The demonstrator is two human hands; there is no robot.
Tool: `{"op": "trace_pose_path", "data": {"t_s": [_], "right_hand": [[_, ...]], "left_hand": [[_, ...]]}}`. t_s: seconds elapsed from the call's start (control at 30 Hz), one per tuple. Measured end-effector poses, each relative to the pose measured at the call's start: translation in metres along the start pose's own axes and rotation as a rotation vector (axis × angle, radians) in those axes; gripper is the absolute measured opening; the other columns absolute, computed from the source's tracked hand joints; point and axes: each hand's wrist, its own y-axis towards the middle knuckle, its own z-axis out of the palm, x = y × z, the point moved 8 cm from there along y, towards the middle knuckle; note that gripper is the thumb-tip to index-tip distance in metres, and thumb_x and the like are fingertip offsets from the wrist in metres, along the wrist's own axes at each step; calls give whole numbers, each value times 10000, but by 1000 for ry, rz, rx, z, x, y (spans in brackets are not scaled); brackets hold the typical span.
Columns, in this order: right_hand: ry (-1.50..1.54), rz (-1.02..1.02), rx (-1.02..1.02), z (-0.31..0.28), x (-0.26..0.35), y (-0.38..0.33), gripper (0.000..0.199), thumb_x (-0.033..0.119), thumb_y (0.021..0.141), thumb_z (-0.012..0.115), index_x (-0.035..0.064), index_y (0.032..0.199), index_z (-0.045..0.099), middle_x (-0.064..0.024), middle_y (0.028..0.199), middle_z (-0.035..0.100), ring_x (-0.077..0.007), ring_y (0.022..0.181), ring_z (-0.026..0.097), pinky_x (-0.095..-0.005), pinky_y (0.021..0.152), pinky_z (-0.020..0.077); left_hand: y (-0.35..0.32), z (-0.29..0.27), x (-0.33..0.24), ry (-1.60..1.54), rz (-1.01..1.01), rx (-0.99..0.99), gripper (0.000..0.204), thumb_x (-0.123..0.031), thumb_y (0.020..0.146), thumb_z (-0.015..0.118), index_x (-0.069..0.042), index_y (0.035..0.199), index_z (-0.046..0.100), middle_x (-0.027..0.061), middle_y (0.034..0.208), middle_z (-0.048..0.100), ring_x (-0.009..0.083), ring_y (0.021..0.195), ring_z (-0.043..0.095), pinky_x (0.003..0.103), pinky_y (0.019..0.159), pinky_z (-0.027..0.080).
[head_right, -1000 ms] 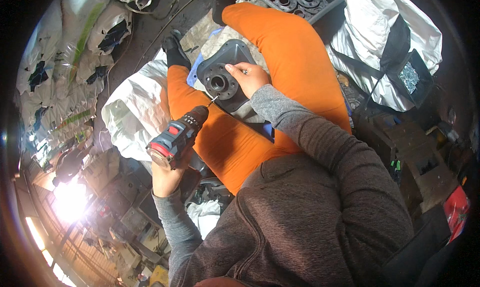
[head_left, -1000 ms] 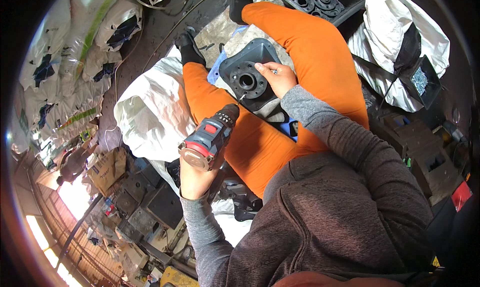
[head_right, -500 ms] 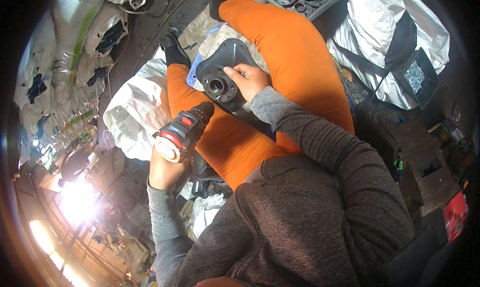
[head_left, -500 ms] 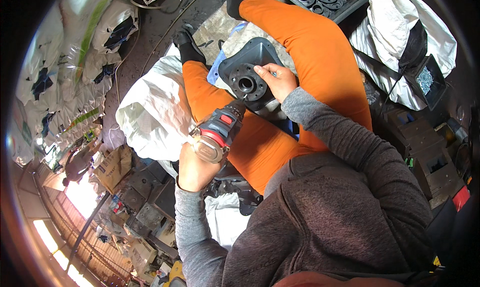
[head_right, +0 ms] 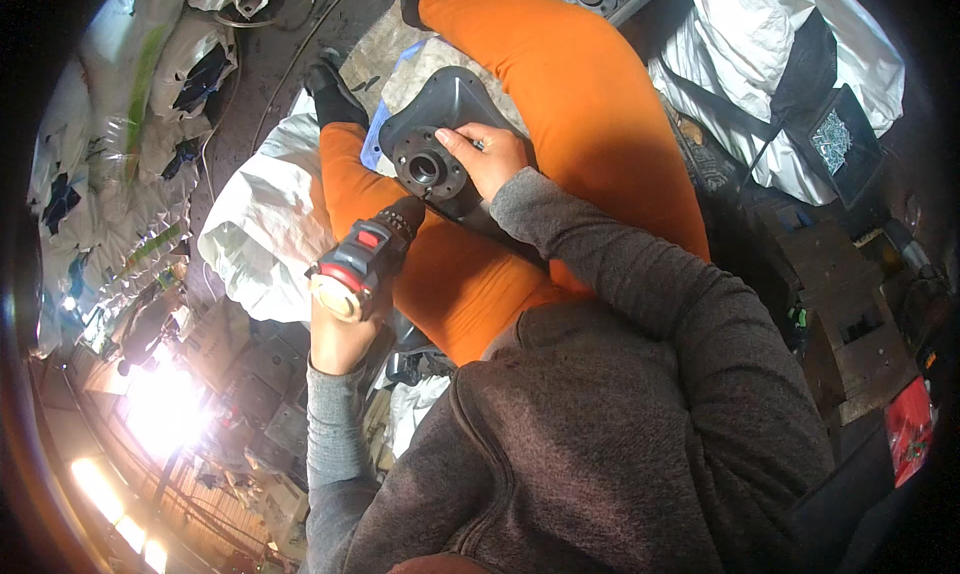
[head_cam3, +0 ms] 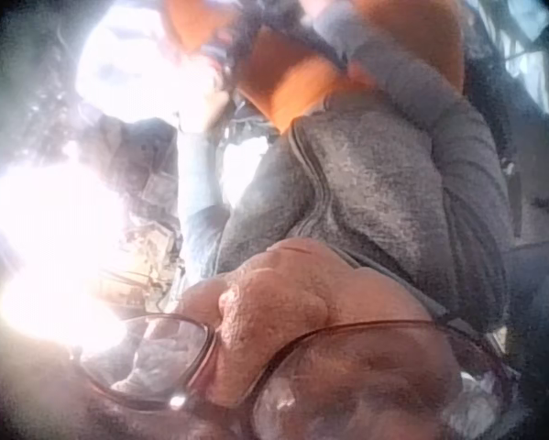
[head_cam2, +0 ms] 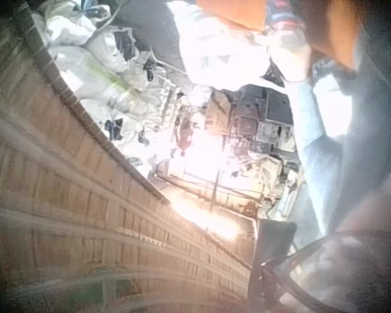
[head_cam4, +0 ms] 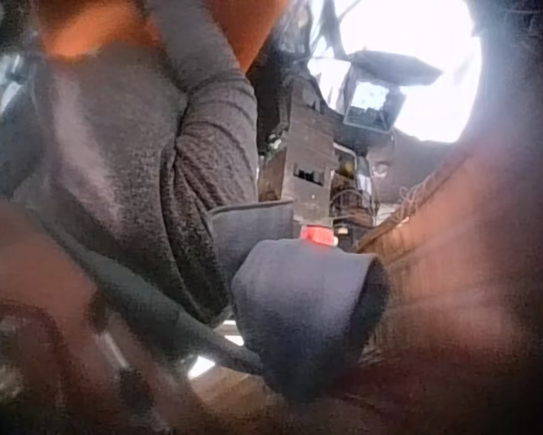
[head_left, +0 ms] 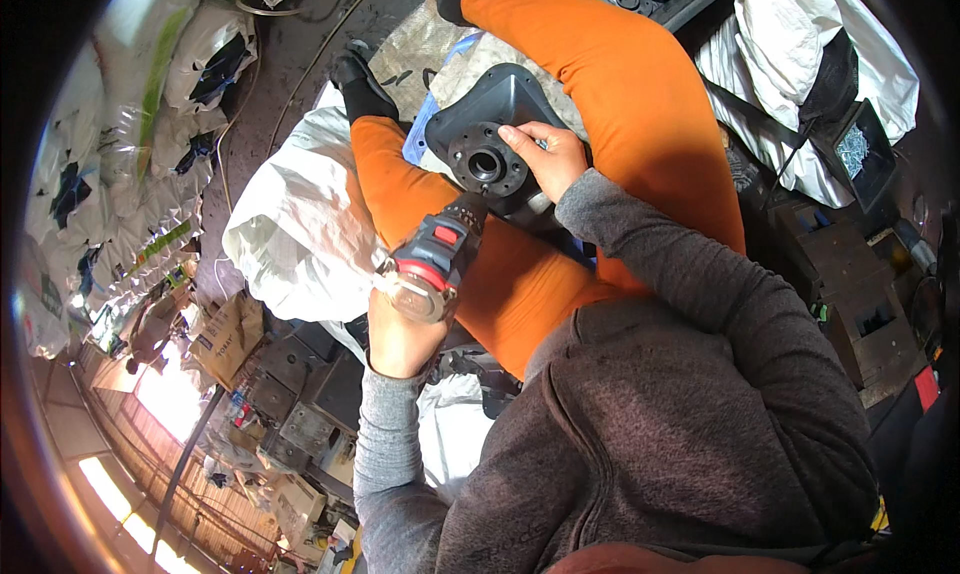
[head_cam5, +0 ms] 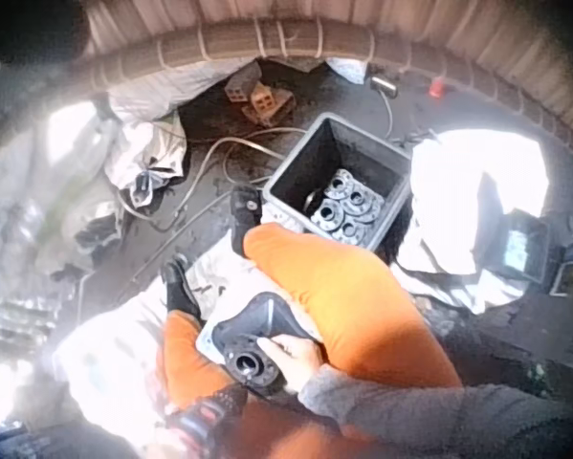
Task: The person sits on the floor and uses a cordless drill to fasten screws into a mechanical housing. They repeatedly pick up screws, align them, and drive them into the part while holding it steady with their other hand.
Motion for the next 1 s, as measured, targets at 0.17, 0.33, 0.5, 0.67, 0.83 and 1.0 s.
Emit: {"op": "trace_pose_path", "data": {"t_s": [0.17,0.33,0.5,0.67,0.83,1.0], "right_hand": [[-96,-64,26,1,-5,8,329,328,914,685,3,940,722,-26,814,686,-76,792,575,-255,770,470],[-106,-169,-34,-8,-2,16,299,301,889,712,11,956,734,-50,902,712,-113,855,620,-274,810,488],[559,275,364,-12,6,-16,372,226,983,503,75,1316,573,-52,1030,669,-192,1011,648,-307,839,536],[749,301,592,-10,31,-55,399,102,953,493,3,1340,505,-128,1190,616,-233,1135,612,-371,958,520],[775,348,688,-2,36,-71,380,116,972,512,41,1344,511,-109,1235,611,-233,1175,597,-359,964,518],[832,410,626,-4,31,-79,374,172,982,563,60,1336,520,-85,1215,623,-207,1148,614,-327,920,549]], "left_hand": [[-8,10,13,-291,-166,-50,323,-52,702,736,-9,1010,650,136,923,698,258,884,688,367,786,531],[-32,6,-3,-494,-208,-168,295,-4,780,685,-12,1074,656,70,918,684,155,800,635,302,694,495],[-66,-2,-38,-459,-42,-214,272,3,791,682,-22,1061,666,62,890,673,165,713,610,302,628,477],[-82,-2,-64,-480,92,-278,226,-25,770,704,-18,995,683,91,916,682,238,830,669,350,744,526],[-82,0,-74,-392,198,-328,237,-51,785,720,-35,1018,681,83,941,696,216,841,681,346,751,532],[-82,0,-78,-458,114,-336,222,-38,786,732,-37,1004,691,55,907,700,181,798,678,331,701,535]]}}
